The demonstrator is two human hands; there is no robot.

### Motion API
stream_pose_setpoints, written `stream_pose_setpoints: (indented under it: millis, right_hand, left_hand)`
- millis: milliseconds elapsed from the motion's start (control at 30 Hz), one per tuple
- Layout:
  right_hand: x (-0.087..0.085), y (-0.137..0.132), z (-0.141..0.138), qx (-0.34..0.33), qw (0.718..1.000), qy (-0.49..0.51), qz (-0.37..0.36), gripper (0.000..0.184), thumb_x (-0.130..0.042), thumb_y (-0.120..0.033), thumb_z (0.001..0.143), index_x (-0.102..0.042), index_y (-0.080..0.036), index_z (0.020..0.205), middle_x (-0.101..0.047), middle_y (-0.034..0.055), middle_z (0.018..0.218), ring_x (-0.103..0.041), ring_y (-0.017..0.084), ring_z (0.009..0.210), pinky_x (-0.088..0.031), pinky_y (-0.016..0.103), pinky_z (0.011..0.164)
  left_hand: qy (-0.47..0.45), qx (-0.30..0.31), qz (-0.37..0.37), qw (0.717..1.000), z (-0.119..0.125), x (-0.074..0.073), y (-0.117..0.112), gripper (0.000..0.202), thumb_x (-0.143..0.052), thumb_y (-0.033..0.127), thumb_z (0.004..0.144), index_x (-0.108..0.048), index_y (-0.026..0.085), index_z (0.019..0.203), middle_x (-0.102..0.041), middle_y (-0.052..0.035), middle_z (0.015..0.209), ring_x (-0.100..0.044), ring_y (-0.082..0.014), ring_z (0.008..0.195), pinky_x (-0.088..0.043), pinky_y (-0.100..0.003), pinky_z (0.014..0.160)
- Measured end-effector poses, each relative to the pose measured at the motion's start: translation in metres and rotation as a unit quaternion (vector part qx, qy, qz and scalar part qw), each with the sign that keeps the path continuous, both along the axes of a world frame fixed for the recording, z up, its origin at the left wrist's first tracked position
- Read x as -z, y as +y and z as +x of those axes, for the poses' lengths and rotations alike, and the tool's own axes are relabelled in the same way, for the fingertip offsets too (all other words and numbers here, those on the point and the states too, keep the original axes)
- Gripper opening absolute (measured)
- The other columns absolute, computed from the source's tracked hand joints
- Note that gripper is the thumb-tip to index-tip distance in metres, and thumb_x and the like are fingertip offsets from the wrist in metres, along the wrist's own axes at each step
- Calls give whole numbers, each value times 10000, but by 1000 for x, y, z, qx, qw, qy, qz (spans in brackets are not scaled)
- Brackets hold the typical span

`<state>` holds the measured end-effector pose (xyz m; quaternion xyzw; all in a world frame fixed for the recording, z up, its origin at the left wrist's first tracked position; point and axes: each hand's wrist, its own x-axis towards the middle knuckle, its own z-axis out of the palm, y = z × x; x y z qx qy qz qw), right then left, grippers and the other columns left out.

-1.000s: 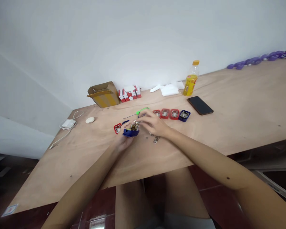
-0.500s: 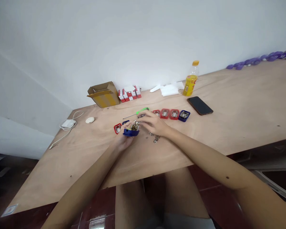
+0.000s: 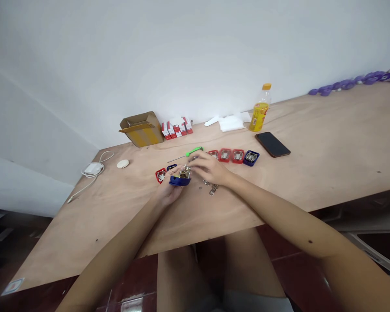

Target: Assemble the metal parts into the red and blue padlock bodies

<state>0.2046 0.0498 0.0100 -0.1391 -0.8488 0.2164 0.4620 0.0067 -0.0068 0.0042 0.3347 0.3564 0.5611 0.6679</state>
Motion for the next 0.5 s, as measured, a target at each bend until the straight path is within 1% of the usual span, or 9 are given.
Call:
stream_pose_setpoints:
  millis: [67, 200, 333, 400, 433, 500]
  right_hand:
    - [-1, 0, 0, 10, 1000, 6, -3, 156, -606, -212, 1064, -734, -238, 1151, -643, 120, 1181, -670, 277, 1136, -599, 503, 994]
    - [-1, 0, 0, -7, 1000, -4, 8, 195, -575, -187, 1071, -718, -241, 1193, -624, 126, 1216, -651, 278, 1174, -580, 497, 1005]
    - [-1, -1, 1, 11, 1000, -8, 1, 73, -611, -208, 1056, -680, -228, 1057, -585, 100, 1101, -628, 263, 1076, -580, 460, 933]
    - [-1, 0, 2, 20, 1000, -11, -10, 38, -627, -215, 1048, -662, -229, 1041, -578, 95, 1101, -620, 253, 1039, -578, 439, 905]
    - [-1, 1, 3, 24, 999, -18, -14, 56, -615, -206, 1050, -663, -231, 1063, -578, 98, 1124, -619, 253, 1047, -574, 438, 915]
    - [0, 5, 6, 32, 998, -48, -18, 164, -554, -152, 1052, -683, -228, 1118, -567, 112, 1185, -613, 257, 1098, -559, 457, 971]
  left_hand:
    - [-4, 1, -1, 1000, 0, 0, 0, 236, -918, 324, 808, -809, 178, 957, -783, -51, 873, -682, -140, 713, -552, -257, 694]
    - [-6, -7, -3, 1000, 0, -1, -1, 269, -932, 296, 781, -807, 146, 967, -770, -43, 845, -671, -123, 702, -531, -238, 686]
    - [12, -16, 4, 1000, 3, -4, -4, 324, -971, 363, 735, -813, 133, 899, -783, -57, 831, -659, -116, 671, -508, -234, 646]
    - [22, -38, 14, 999, 4, -6, -5, 372, -993, 394, 699, -819, 130, 894, -795, -67, 836, -678, -125, 678, -520, -241, 657]
    - [27, -59, 19, 998, 4, -7, -5, 395, -1002, 406, 681, -822, 127, 896, -801, -71, 838, -687, -129, 681, -526, -242, 663]
    - [36, -111, 27, 993, 1, -9, -2, 434, -1015, 419, 653, -830, 129, 919, -815, -76, 862, -704, -131, 688, -540, -243, 676]
